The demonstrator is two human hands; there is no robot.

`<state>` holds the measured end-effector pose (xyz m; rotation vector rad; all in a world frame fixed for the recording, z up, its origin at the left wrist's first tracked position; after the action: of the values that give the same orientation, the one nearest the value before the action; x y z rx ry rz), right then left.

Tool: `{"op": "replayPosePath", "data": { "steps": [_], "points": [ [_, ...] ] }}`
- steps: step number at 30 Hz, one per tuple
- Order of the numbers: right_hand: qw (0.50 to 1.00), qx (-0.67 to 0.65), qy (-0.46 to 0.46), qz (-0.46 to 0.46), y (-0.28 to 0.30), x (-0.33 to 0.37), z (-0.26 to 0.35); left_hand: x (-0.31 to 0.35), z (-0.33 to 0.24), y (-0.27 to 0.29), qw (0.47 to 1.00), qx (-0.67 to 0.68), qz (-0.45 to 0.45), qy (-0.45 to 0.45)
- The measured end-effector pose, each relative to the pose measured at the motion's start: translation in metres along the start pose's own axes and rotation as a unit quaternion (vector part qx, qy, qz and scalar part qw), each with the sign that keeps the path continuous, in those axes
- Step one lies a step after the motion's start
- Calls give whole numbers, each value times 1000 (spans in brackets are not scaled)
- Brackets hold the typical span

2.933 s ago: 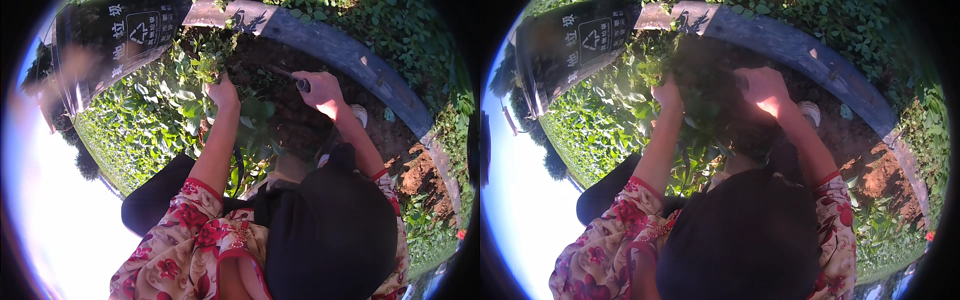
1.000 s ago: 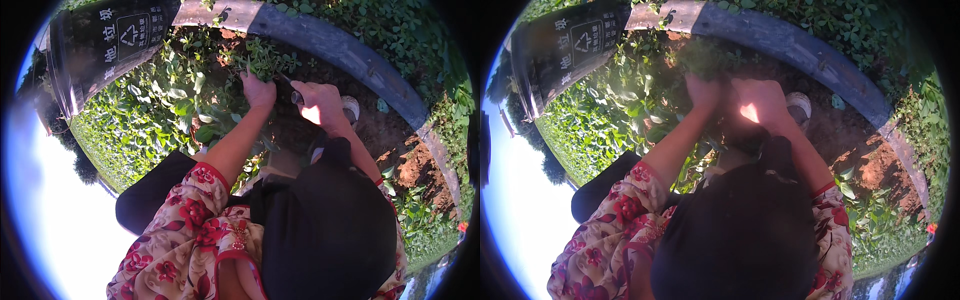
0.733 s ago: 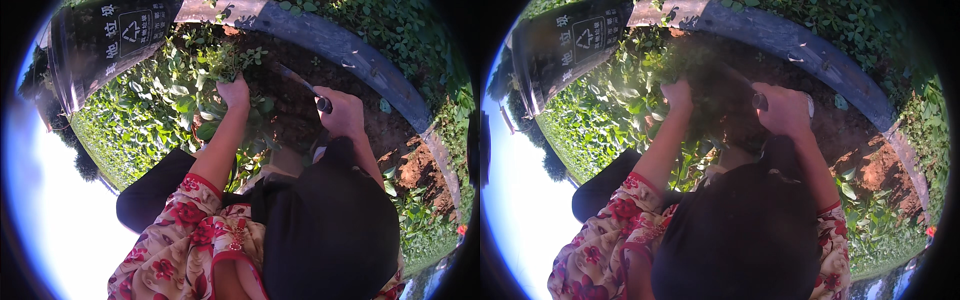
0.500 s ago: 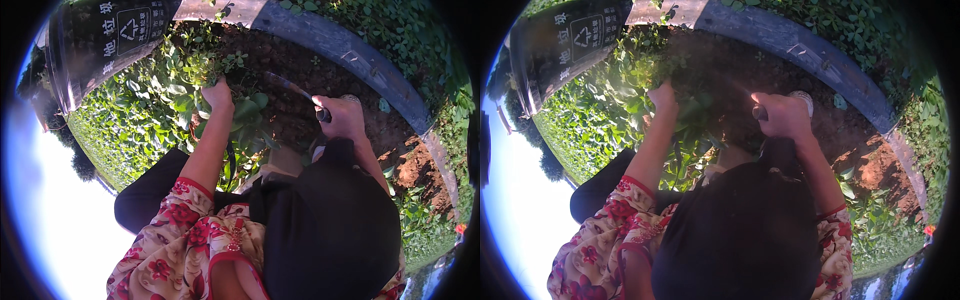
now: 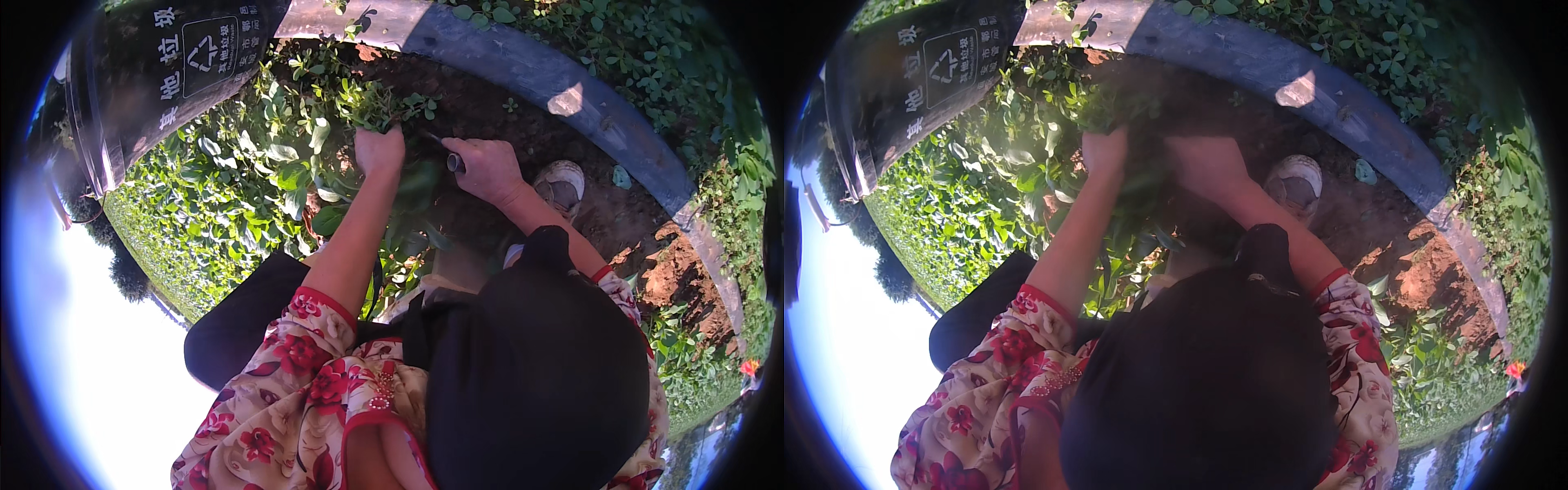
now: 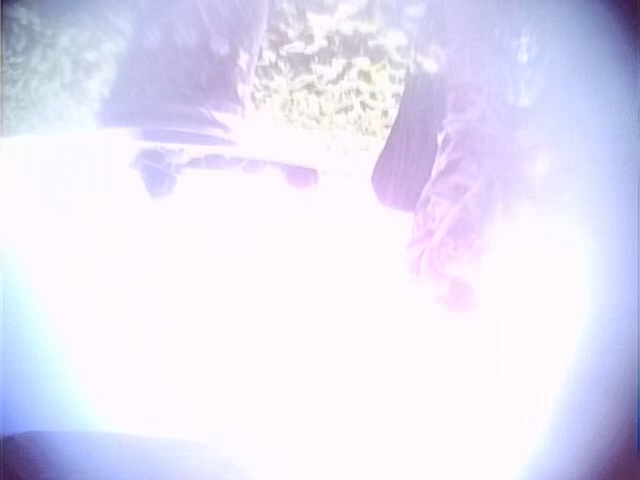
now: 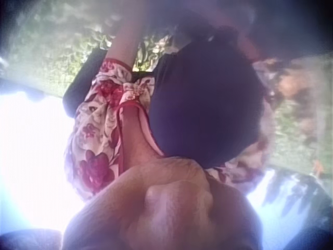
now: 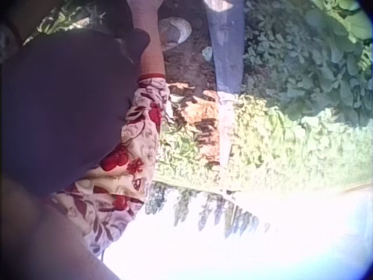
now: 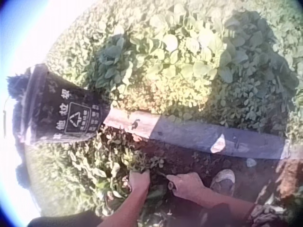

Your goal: The person uses a small hand tool to remove weeds from around plants in a field, placing the pulled weeds into a black bucket.

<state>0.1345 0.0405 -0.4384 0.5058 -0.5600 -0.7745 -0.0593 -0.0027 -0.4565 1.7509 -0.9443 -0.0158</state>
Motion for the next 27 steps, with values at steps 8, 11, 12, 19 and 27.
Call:
{"op": "replayPosePath", "data": {
  "steps": [8, 11, 12, 19, 27],
  "points": [
    [986, 103, 59, 118, 30, -17, 49, -20, 42, -15, 952, 294, 10, 83],
    [994, 80, 4, 69, 66, -14, 44, -6, 25, 20, 939, 325, -16, 110],
    [995, 70, -21, 70, 83, -11, 45, -5, 23, 30, 944, 302, -2, 135],
    [979, 157, 5, 134, 97, 17, 42, -3, 76, 51, 983, 105, 71, 136],
    [979, 168, -20, 113, 89, 50, 38, 17, 20, 59, 996, -16, 86, 22]
  ]
}}
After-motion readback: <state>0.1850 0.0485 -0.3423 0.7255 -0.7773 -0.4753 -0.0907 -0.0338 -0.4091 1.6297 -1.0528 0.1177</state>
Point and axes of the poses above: each hand's wrist, its own x-axis away from the middle knuckle, its own y-axis out of the back of the hand, z = x × y, the point moved 5 cm from there along -x, towards the middle knuckle, and after that the axes turned 9 degrees about -y, right-handed, at the moved point
